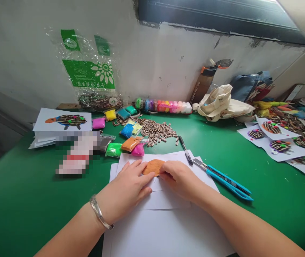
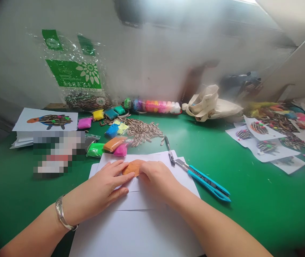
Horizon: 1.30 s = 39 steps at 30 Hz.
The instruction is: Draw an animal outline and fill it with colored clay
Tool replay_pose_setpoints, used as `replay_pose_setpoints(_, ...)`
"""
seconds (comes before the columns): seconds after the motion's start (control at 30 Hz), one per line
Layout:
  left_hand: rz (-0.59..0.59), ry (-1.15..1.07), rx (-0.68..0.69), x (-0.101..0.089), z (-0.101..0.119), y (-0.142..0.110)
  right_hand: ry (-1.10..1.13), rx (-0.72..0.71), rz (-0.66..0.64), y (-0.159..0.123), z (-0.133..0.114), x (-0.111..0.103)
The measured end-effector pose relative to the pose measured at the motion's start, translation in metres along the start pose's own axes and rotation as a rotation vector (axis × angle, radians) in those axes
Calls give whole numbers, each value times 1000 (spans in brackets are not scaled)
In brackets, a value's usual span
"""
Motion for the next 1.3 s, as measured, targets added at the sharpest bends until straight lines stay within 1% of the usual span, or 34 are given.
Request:
replay_pose_setpoints(0.07, 3, 16, -2, 1, 0, 0, 14, 9, 0, 1, 0, -1)
replay_pose_setpoints(0.23, 13, 26, 2, 0, 0, -1, 22, 119, -21, 0, 5, -2)
replay_pose_setpoints(0.4, -14, -15, -17, 1, -2, -1, -9, 46, -5, 2, 2, 0)
replay_pose_setpoints(0.47, -32, -19, -29, 1, -3, 0, -27, 56, -2, 2, 3, -1)
replay_pose_setpoints(0.57, -51, -3, -38, 2, -2, 0, -4, 113, -22, 2, 4, -3)
replay_pose_setpoints(0.73, -43, 3, -25, 1, 1, -1, 33, 115, -31, 3, -7, -1)
replay_pose_setpoints(0.83, -45, 7, -20, 1, 2, -2, 16, 100, 10, 5, -12, 3)
replay_pose_setpoints(0.93, -21, 11, -7, -1, 2, -3, 3, 124, 39, 5, -10, 4)
replay_pose_setpoints(1.1, 6, -20, 3, -2, 1, -3, -7, 180, 20, 2, -2, 5)
replay_pose_setpoints(1.2, 14, -27, -3, -1, 0, -3, -20, 159, 8, 2, -4, 5)
replay_pose_setpoints(1.3, 13, -21, -2, -1, 0, -2, 14, 114, -6, 4, -7, 4)
Point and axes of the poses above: each hand's wrist, its own y-axis towards the middle knuckle, its own x-axis out of the palm, z = x × y, the point moved 7 cm from there along y, towards the middle knuckle, and after that the axes turned 3 degrees about -y, right-handed, at the moved point
